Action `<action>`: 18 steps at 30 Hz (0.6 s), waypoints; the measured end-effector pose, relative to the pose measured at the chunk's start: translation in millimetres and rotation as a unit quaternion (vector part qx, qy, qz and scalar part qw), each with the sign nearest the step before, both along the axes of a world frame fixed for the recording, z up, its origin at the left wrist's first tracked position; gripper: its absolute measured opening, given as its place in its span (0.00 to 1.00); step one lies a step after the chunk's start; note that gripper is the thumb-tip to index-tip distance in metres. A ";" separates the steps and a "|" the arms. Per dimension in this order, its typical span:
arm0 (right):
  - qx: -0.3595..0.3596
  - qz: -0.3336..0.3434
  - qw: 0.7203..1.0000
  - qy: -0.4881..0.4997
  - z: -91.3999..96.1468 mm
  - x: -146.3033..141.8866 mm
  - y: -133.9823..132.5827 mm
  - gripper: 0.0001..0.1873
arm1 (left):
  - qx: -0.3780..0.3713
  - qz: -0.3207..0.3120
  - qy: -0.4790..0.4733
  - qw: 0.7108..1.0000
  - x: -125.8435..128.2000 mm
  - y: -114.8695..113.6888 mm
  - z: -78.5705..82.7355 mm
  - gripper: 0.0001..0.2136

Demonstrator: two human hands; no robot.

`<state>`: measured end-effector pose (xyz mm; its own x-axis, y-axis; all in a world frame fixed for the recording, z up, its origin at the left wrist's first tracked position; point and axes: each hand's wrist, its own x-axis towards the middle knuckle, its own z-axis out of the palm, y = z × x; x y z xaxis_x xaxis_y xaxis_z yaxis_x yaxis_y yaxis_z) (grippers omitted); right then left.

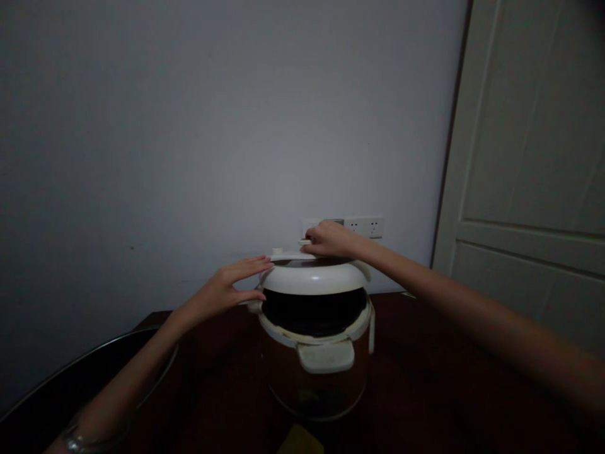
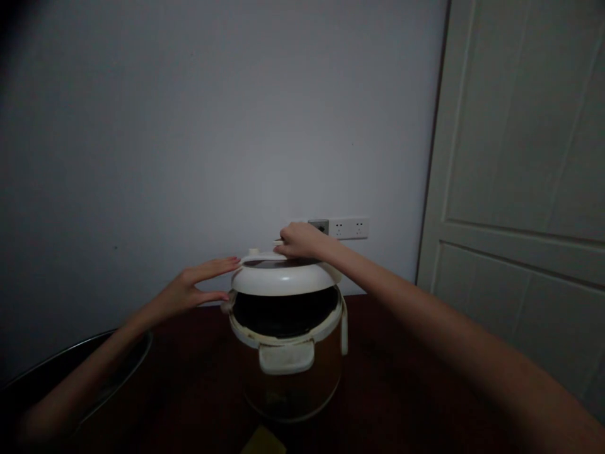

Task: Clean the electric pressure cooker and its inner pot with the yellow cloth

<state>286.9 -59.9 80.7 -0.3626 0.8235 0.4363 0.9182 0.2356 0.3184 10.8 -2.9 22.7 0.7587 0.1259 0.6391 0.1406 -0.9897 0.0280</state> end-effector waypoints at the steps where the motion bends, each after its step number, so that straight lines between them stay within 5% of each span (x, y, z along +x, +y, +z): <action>1: -0.008 0.004 1.000 0.008 5.2 1.5 3.7 0.23 | -0.003 0.003 -0.008 1.000 4.0 4.8 -1.7 0.25; 6: -0.044 0.015 0.998 0.041 24.8 7.1 24.4 0.24 | -0.038 0.023 -0.067 0.997 17.7 26.5 1.0 0.22; 12: -0.091 0.021 0.983 0.157 42.7 22.7 47.0 0.31 | -0.103 0.028 -0.075 0.992 22.1 38.6 24.4 0.21; 18: -0.181 0.107 0.897 0.388 48.8 59.6 50.2 0.31 | -0.164 0.046 -0.083 0.982 30.9 51.1 47.0 0.23</action>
